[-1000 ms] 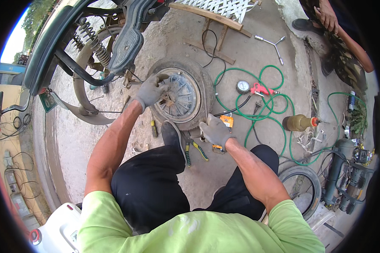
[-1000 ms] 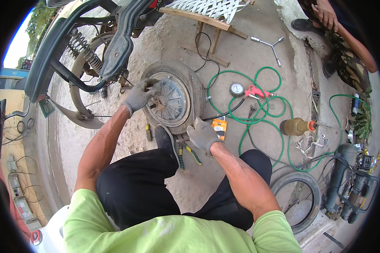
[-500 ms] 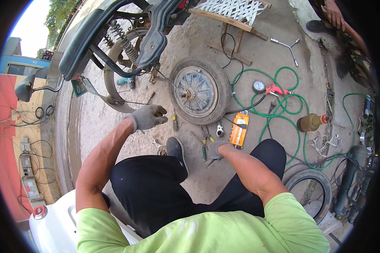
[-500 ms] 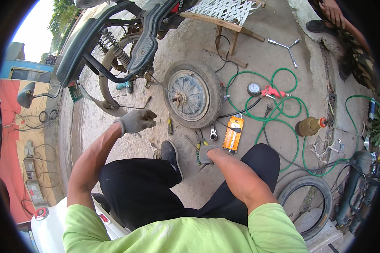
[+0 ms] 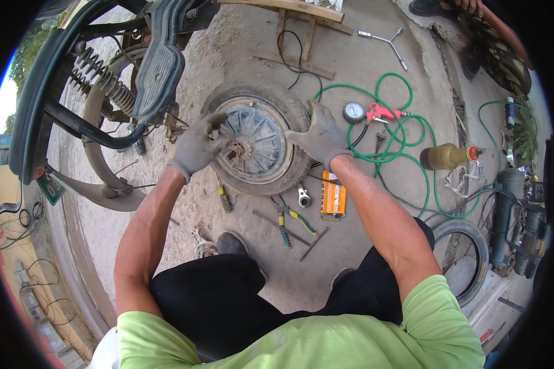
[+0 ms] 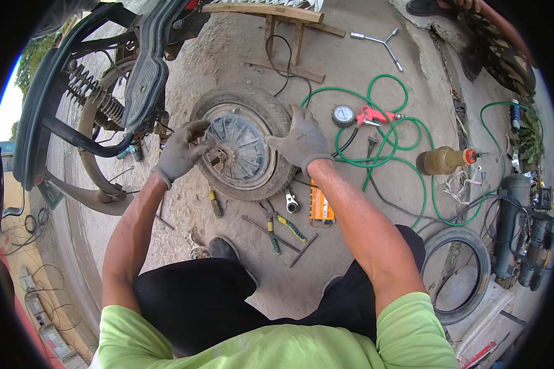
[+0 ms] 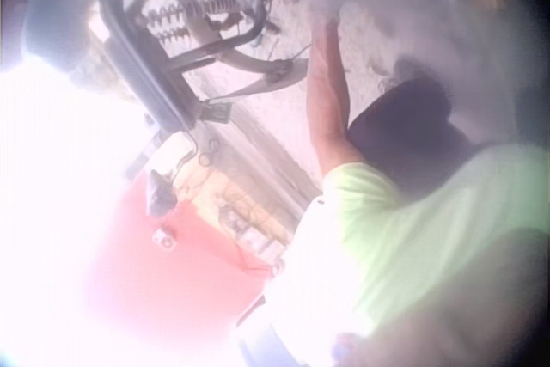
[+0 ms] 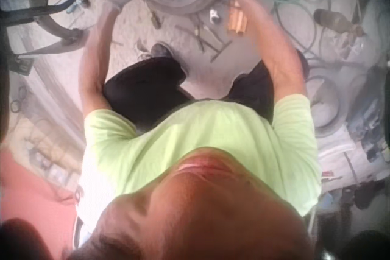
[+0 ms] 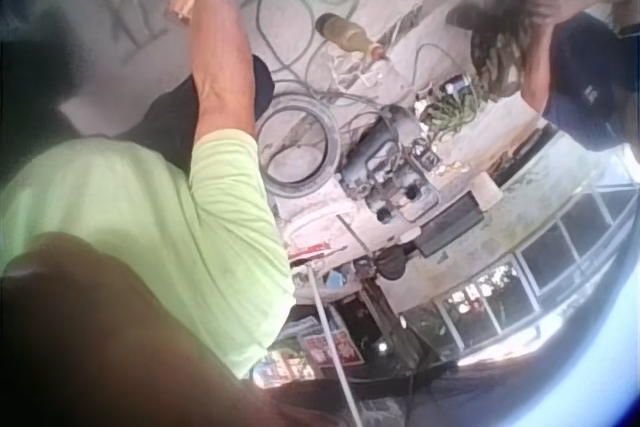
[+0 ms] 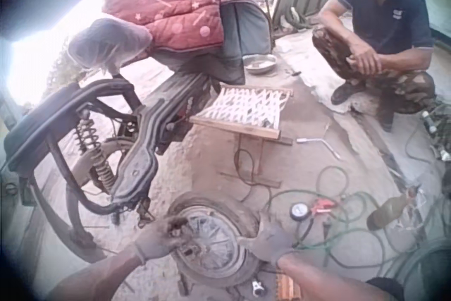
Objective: The person removes the rear wheel of a motorcycle, uses a screwdriver to loosen the axle nut, and detaches the wheel. They then remove the brake assembly, apply lubricant to the hub, and reattach the brake components before reinstalling the wheel onto the axle.
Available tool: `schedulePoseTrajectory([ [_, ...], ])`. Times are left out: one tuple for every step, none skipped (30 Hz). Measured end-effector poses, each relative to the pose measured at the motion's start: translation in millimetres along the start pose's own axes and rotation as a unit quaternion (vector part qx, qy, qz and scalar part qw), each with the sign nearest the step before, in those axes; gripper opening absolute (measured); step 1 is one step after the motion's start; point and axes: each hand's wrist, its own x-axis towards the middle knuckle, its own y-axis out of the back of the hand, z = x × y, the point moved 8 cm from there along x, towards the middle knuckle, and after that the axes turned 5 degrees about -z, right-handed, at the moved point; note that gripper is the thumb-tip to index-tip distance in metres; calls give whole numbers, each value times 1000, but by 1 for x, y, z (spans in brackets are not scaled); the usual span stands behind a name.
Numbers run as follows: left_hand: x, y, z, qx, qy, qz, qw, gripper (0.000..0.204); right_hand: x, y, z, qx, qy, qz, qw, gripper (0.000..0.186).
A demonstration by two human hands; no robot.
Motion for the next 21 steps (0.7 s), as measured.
schedulePoseTrajectory([
  [24,3,11,20,-40,-3,999,74,3,-10,5,45,-25,-27,998,110],
  [45,6,27,115,-134,34,984,87,5,-22,11,90,-48,-54,993,111],
  [66,1,15,117,-137,29,983,91,9,-35,11,139,-65,-82,985,112],
  [88,-3,1,119,-139,25,983,95,11,-38,7,148,-59,-74,984,112],
  [104,-7,-11,121,-141,20,982,100,11,-39,3,157,-53,-66,984,112],
  [118,-12,-19,111,-135,-4,985,102,9,-41,4,165,-51,-56,983,112],
  [132,-12,-21,104,-130,-29,986,105,10,-45,6,170,-46,-45,983,111],
  [142,-12,-23,98,-124,-53,986,107,11,-48,8,176,-40,-34,983,110],
  [150,-14,-22,94,-137,-64,984,108,11,-51,11,183,-37,-19,982,109],
  [156,-16,-20,91,-150,-76,982,108,11,-53,15,180,-25,-2,983,108],
  [160,-20,-20,88,-163,-87,979,109,10,-56,19,178,-14,15,984,106],
  [164,-21,-24,71,-151,-97,981,108,11,-52,15,177,1,35,984,105],
  [164,-21,-30,53,-140,-107,983,106,10,-52,10,159,1,48,986,103],
  [164,-21,-35,36,-128,-116,984,105,9,-52,4,140,2,60,988,101],
  [161,-19,-38,15,-124,-106,986,104,7,-50,-3,117,2,70,991,99],
  [156,-16,-40,-7,-119,-96,988,102,6,-51,-5,108,1,80,991,98],
  [153,-15,-43,-29,-113,-85,989,101,5,-52,-7,100,2,88,991,97],
  [150,-12,-39,24,-151,-61,986,100,4,-54,-9,90,4,93,992,97],
  [150,-12,-40,33,-147,-53,987,100,5,-56,-7,102,10,96,990,96],
  [151,-12,-41,41,-142,-46,988,101,7,-59,0,114,16,99,988,96],
  [150,-11,-40,49,-136,-36,989,101,9,-57,1,125,25,101,987,96],
])
